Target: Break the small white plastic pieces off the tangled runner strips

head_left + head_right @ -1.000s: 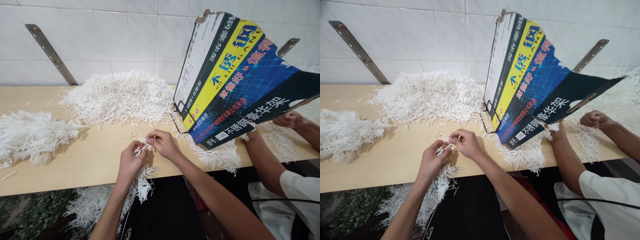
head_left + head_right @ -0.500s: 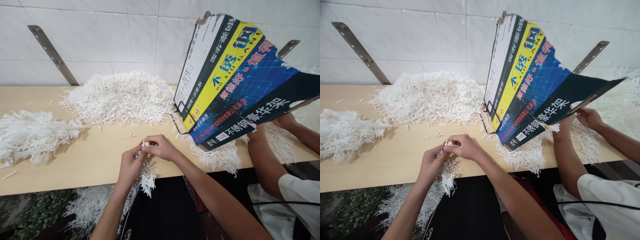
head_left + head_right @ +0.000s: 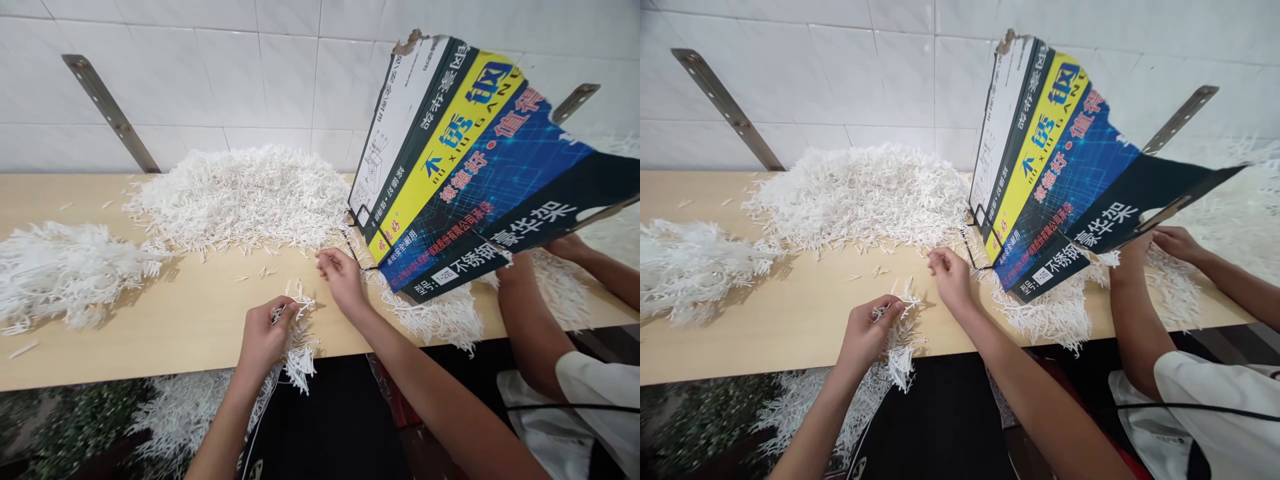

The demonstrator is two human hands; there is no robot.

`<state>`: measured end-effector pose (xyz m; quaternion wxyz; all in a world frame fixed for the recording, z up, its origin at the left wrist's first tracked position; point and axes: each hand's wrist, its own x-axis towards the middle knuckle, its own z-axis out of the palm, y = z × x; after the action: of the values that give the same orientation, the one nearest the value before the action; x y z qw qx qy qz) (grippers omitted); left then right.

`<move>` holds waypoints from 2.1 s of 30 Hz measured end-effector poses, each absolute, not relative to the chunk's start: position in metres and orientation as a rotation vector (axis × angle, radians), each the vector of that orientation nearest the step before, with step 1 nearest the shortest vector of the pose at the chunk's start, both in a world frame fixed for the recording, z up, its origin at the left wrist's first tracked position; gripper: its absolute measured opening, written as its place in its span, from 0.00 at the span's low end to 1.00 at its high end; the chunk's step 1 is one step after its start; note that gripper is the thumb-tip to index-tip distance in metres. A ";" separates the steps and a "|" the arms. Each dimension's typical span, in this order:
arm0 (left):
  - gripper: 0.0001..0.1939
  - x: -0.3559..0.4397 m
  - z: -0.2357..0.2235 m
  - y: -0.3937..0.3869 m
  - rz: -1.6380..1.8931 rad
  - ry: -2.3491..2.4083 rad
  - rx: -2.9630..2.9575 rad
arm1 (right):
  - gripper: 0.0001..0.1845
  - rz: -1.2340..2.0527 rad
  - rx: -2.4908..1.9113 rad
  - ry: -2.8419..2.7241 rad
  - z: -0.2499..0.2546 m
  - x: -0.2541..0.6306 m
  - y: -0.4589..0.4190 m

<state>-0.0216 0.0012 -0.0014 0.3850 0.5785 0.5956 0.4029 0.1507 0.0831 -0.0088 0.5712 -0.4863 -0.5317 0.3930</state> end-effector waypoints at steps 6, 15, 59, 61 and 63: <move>0.16 -0.020 -0.002 0.006 1.044 1.498 1.516 | 0.13 1.086 -0.932 -1.862 0.013 0.145 0.064; 0.15 -0.020 -0.002 0.002 0.987 1.513 1.578 | 0.22 1.114 -1.045 -1.364 -0.004 0.152 0.079; 0.17 -0.009 0.001 0.000 1.155 1.634 1.525 | 0.23 1.305 -1.106 -1.500 0.004 0.146 0.071; 0.17 -0.009 0.001 0.000 1.142 1.625 1.541 | 0.23 1.298 -1.126 -1.428 0.000 0.145 0.073; 0.17 -0.010 -0.001 -0.001 1.140 1.650 1.530 | 0.24 1.237 -1.130 -1.299 -0.004 0.145 0.078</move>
<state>-0.0100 -0.0012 -0.0007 0.3046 0.5776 0.6230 0.4306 0.1450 0.0785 -0.0036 0.4891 -0.4650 -0.5344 0.5089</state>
